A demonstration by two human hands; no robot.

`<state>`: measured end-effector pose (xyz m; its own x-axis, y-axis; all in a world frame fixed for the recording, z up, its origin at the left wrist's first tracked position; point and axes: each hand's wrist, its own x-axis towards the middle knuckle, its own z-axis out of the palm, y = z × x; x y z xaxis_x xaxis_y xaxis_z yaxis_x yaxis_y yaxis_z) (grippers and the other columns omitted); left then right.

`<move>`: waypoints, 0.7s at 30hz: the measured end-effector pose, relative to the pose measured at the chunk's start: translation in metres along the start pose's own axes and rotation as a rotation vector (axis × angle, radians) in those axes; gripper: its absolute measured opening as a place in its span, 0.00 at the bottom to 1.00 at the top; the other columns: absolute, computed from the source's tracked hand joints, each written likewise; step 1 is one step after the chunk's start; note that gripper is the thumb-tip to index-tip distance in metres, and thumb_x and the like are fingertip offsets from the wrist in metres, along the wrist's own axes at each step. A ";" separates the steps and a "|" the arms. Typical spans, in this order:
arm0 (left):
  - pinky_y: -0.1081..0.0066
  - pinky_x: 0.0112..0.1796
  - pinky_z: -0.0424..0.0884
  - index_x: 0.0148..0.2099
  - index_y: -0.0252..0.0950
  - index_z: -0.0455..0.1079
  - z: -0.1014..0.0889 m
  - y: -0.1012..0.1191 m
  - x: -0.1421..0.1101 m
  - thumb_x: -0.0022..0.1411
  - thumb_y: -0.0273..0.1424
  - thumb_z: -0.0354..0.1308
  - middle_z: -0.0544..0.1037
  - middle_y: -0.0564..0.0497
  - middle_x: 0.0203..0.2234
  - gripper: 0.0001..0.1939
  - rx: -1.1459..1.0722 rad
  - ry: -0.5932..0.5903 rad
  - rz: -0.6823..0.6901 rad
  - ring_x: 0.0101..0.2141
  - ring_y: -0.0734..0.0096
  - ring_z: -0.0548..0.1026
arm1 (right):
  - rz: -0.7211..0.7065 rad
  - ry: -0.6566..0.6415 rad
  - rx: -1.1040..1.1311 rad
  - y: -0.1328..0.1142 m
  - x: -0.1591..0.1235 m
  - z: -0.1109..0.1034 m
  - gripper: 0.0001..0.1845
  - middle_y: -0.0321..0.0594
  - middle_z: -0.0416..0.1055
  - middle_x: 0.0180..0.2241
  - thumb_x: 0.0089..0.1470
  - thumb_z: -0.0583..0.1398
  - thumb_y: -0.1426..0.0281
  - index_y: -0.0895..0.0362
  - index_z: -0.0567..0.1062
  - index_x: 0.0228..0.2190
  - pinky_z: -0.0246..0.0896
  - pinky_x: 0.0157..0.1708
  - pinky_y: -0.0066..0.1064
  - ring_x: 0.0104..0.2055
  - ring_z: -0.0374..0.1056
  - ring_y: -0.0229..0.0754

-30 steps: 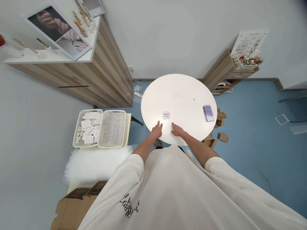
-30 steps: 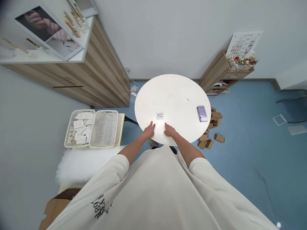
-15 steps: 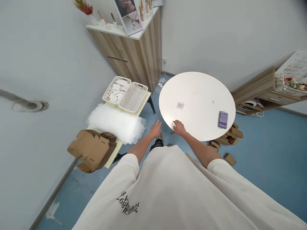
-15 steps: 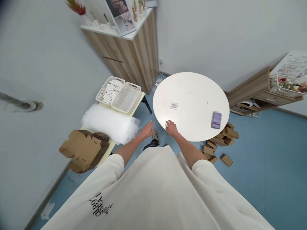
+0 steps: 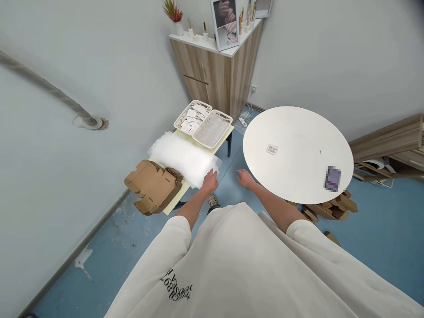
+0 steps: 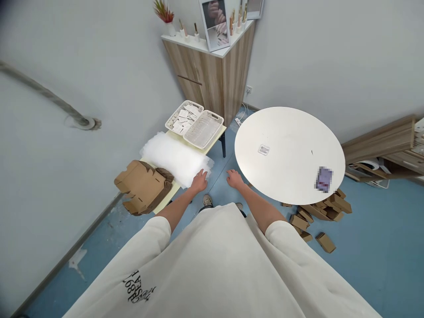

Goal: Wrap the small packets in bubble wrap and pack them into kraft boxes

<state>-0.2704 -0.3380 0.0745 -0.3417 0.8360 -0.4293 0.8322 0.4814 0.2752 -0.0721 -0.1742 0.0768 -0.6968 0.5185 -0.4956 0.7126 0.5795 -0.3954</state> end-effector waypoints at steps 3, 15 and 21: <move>0.53 0.62 0.59 0.69 0.33 0.56 -0.004 -0.035 -0.005 0.67 0.30 0.49 0.48 0.35 0.72 0.29 0.013 0.007 -0.051 0.69 0.47 0.53 | 0.005 -0.048 0.017 -0.033 0.017 0.014 0.30 0.50 0.54 0.68 0.68 0.47 0.65 0.57 0.58 0.68 0.58 0.60 0.41 0.66 0.56 0.54; 0.57 0.60 0.63 0.63 0.33 0.64 -0.008 -0.114 0.003 0.65 0.25 0.49 0.60 0.37 0.66 0.24 0.002 0.006 0.036 0.65 0.49 0.59 | 0.075 -0.045 0.201 -0.125 0.071 0.060 0.27 0.50 0.62 0.65 0.65 0.51 0.68 0.60 0.66 0.63 0.58 0.60 0.34 0.64 0.62 0.47; 0.59 0.54 0.69 0.67 0.34 0.59 -0.011 -0.126 0.000 0.65 0.21 0.46 0.65 0.38 0.63 0.28 -0.144 0.107 0.112 0.57 0.54 0.70 | 0.187 -0.014 0.430 -0.141 0.091 0.064 0.27 0.51 0.66 0.62 0.62 0.52 0.68 0.58 0.68 0.61 0.63 0.57 0.38 0.60 0.66 0.50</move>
<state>-0.3805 -0.3959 0.0495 -0.3018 0.9059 -0.2970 0.7990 0.4103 0.4397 -0.2310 -0.2490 0.0375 -0.5541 0.5791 -0.5981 0.7973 0.1625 -0.5813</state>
